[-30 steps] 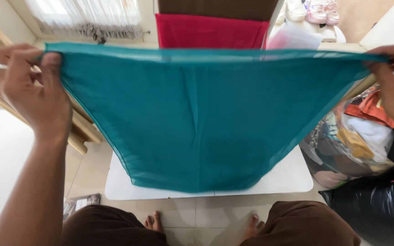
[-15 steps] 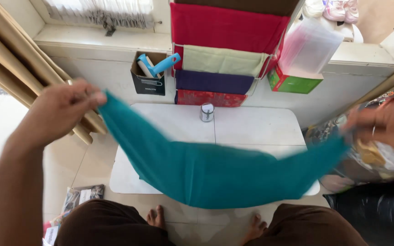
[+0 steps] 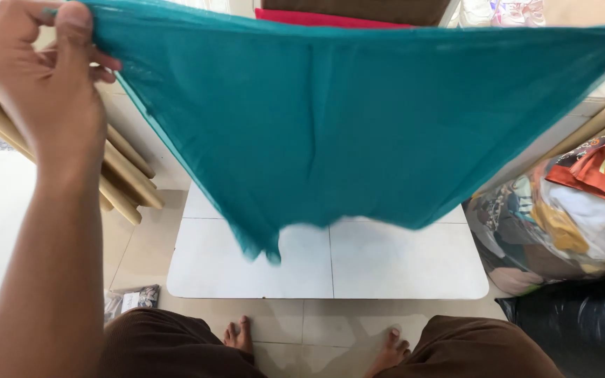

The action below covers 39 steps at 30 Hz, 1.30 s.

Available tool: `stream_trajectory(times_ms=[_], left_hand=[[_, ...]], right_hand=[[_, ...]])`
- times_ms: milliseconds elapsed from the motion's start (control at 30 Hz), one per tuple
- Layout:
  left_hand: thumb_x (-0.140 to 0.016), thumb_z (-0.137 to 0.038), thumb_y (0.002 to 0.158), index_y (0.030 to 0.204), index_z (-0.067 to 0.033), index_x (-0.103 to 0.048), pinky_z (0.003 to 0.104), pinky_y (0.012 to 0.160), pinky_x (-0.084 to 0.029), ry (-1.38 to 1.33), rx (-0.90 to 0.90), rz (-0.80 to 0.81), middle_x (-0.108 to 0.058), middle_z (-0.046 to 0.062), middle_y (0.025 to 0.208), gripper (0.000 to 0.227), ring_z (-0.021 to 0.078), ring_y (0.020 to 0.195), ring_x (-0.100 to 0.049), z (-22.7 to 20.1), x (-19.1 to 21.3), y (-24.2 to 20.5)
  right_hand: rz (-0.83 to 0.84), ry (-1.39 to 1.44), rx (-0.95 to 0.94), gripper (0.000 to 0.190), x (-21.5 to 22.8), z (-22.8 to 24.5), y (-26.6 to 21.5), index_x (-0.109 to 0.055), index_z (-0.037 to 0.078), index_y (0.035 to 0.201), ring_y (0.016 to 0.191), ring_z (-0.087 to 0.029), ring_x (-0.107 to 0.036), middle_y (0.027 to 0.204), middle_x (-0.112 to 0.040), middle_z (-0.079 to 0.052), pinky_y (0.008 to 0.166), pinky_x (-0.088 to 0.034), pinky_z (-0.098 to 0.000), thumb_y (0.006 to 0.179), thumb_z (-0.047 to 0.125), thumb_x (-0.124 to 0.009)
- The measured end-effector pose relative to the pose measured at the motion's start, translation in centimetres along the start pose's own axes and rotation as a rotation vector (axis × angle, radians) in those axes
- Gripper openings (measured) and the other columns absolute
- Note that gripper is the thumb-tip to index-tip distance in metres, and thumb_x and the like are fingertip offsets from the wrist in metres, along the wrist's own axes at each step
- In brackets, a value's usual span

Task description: Folding a piece of green fabric and cleaning it thoroughly with a lint roller

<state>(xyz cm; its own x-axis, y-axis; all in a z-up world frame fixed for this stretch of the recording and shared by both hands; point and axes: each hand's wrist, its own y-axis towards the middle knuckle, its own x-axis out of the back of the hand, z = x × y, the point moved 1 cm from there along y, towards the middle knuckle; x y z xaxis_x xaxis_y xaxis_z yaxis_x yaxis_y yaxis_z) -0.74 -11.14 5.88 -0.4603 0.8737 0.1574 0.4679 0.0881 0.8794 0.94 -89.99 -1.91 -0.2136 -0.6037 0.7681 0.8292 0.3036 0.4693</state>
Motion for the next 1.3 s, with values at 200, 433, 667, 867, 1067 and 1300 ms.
stream_trajectory(times_ms=[200, 433, 667, 867, 1067, 1300], left_hand=[[-0.046, -0.031, 0.135, 0.131, -0.0028, -0.043, 0.028, 0.076, -0.056, -0.047, 0.145, 0.101, -0.054, 0.014, 0.106, 0.029, 0.0232, 0.093, -0.066, -2.3, 4.3, -4.8], [-0.055, -0.009, 0.108, 0.099, 0.0041, -0.048, 0.026, 0.054, -0.046, -0.139, 0.411, 0.229, -0.053, 0.023, 0.115, 0.018, 0.0239, 0.066, -0.060, -2.5, 9.3, -15.0], [-0.071, -0.002, 0.086, 0.085, 0.0070, -0.076, 0.028, 0.045, -0.057, -0.179, 0.863, 0.543, -0.073, 0.016, 0.103, 0.011, 0.0198, 0.049, -0.066, 1.2, 12.1, -24.1], [-0.070, -0.026, 0.094, 0.086, -0.0058, -0.079, 0.030, 0.055, -0.045, 0.048, 0.997, 0.752, -0.064, 0.009, 0.058, 0.024, 0.0174, 0.055, -0.058, 3.5, 6.8, -23.9], [-0.061, -0.045, 0.100, 0.087, -0.0100, -0.072, 0.035, 0.067, -0.043, 0.286, 1.020, 0.682, -0.067, 0.008, 0.065, 0.038, 0.0182, 0.064, -0.060, 9.9, -0.2, -22.8], [-0.075, -0.046, 0.096, 0.087, -0.0133, -0.078, 0.042, 0.074, -0.057, 0.423, 0.950, 0.508, -0.077, 0.011, 0.090, 0.034, 0.0296, 0.069, -0.077, 21.0, -9.3, -24.5]], right_hand=[[0.439, -0.381, 0.310, 0.063, -33.3, 15.1, -15.7, -0.024, 0.014, 0.160, 0.140, -0.030, -0.037, 0.150, -0.026, -0.013, 0.110, -0.036, -0.0578, 0.117, 0.059, -0.033], [0.945, -0.808, 0.654, 0.085, -64.9, 38.0, -18.2, -0.013, 0.020, 0.165, 0.156, -0.025, -0.016, 0.170, -0.013, -0.011, 0.119, -0.015, -0.0671, 0.099, 0.069, -0.036], [0.421, 0.016, -0.459, 0.018, -8.4, 15.3, -17.6, -0.095, 0.023, 0.085, 0.071, -0.004, -0.088, 0.077, -0.098, 0.012, 0.074, -0.063, -0.0231, 0.070, 0.028, -0.088], [0.722, 0.023, -0.777, 0.014, -13.1, 17.6, -10.8, -0.093, 0.016, 0.087, 0.061, -0.014, -0.059, 0.067, -0.077, -0.002, 0.064, -0.046, -0.0267, 0.089, 0.024, -0.081], [0.644, 0.124, -0.582, 0.013, -19.5, 9.9, -5.5, -0.082, 0.013, 0.097, 0.068, -0.014, -0.069, 0.068, -0.071, -0.003, 0.071, -0.051, -0.0302, 0.093, 0.021, -0.072], [0.289, 0.232, -0.670, 0.019, -28.8, -1.7, -0.8, -0.079, 0.002, 0.106, 0.066, -0.023, -0.075, 0.087, -0.079, -0.018, 0.058, -0.059, -0.0299, 0.089, 0.003, -0.072]])
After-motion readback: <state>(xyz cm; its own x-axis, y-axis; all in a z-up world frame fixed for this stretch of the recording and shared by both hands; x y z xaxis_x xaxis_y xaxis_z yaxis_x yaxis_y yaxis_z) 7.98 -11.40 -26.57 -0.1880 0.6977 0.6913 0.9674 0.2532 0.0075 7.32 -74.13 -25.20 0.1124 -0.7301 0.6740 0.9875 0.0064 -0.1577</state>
